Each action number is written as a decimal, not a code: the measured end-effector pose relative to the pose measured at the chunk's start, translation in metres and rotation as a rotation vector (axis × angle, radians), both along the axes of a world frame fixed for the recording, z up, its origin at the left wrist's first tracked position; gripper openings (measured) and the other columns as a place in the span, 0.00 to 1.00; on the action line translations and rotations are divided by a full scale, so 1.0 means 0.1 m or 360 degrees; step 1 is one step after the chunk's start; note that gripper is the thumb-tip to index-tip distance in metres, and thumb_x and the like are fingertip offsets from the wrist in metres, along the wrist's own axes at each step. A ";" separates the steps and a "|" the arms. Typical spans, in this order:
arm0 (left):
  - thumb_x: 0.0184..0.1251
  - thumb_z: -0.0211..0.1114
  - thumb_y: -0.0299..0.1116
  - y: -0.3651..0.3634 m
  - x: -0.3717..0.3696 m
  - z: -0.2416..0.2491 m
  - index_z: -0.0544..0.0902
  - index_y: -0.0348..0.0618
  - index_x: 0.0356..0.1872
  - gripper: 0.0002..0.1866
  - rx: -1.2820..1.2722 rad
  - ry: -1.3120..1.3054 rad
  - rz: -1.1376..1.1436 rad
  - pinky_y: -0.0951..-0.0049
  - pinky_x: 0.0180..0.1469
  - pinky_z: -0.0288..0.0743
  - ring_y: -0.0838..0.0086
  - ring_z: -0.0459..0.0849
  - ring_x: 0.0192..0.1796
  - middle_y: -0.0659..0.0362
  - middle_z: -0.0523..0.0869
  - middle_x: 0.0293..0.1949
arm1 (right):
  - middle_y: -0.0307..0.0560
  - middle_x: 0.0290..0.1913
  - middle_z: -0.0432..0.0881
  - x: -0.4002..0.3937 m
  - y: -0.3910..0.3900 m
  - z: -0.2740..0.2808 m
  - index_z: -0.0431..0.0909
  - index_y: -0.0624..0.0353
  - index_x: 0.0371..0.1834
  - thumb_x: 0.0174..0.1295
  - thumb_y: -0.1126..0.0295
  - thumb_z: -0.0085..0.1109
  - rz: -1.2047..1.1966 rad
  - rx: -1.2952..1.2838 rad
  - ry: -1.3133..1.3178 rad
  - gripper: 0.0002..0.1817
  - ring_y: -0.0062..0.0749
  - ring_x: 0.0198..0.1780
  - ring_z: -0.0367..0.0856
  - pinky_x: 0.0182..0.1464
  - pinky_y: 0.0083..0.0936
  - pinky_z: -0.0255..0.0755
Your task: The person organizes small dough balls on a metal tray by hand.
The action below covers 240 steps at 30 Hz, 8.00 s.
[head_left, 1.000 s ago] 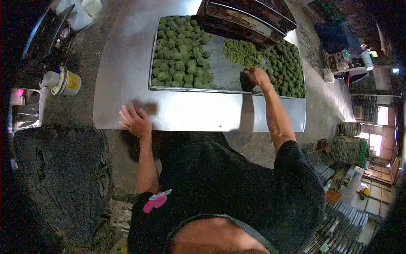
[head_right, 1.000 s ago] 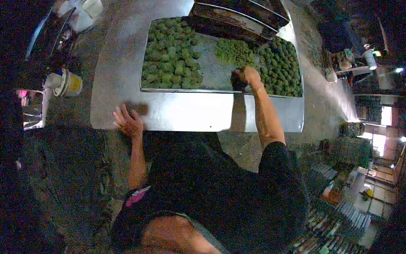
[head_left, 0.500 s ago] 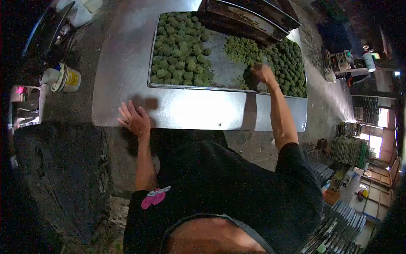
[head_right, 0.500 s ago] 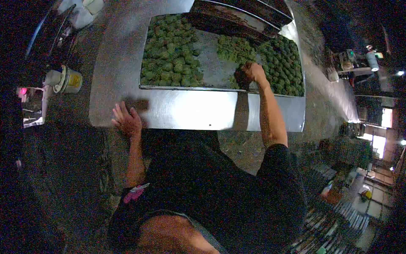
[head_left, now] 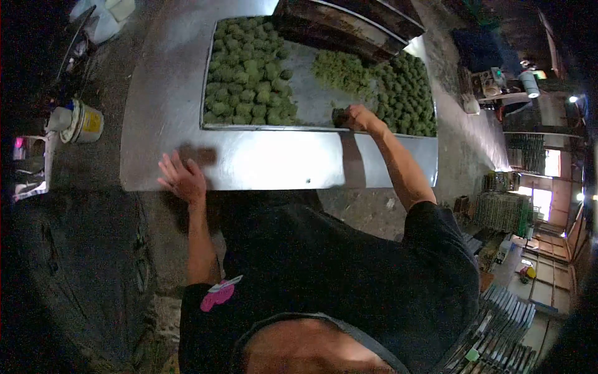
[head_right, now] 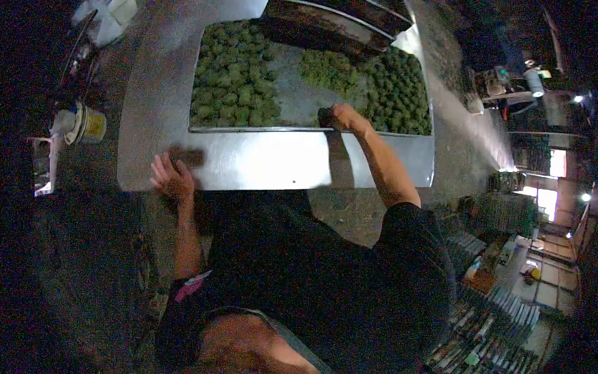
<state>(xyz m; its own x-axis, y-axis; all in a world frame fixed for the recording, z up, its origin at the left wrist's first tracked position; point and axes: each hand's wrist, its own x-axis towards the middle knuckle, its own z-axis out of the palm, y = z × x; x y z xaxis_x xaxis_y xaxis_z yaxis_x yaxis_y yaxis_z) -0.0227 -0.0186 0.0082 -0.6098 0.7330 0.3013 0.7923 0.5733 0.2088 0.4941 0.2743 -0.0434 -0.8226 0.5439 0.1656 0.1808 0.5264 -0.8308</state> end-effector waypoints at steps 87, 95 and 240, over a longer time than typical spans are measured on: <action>0.65 0.47 0.38 0.02 0.07 -0.02 0.68 0.50 0.63 0.24 -0.0034 -0.0045 0.0111 0.48 0.71 0.38 0.60 0.54 0.72 0.57 0.62 0.68 | 0.41 0.23 0.75 -0.93 -0.31 1.36 0.73 0.57 0.28 0.64 0.50 0.51 -0.1365 -0.1529 0.0656 0.20 0.23 0.21 0.71 0.16 0.17 0.60; 0.66 0.47 0.38 0.02 0.09 -0.04 0.68 0.51 0.63 0.24 0.0017 -0.0073 0.0146 0.51 0.71 0.38 0.61 0.54 0.72 0.57 0.62 0.68 | 0.43 0.22 0.75 -0.76 -0.28 1.38 0.72 0.58 0.26 0.65 0.53 0.52 -0.1604 -0.1272 0.0571 0.19 0.24 0.21 0.69 0.20 0.20 0.59; 0.65 0.48 0.36 0.01 0.09 -0.02 0.69 0.50 0.63 0.23 0.0001 -0.0054 0.0176 0.50 0.71 0.40 0.62 0.55 0.72 0.58 0.64 0.68 | 0.47 0.35 0.79 -0.77 -0.35 1.45 0.72 0.59 0.49 0.66 0.66 0.51 -0.1298 -0.1357 0.0858 0.13 0.29 0.30 0.79 0.24 0.20 0.72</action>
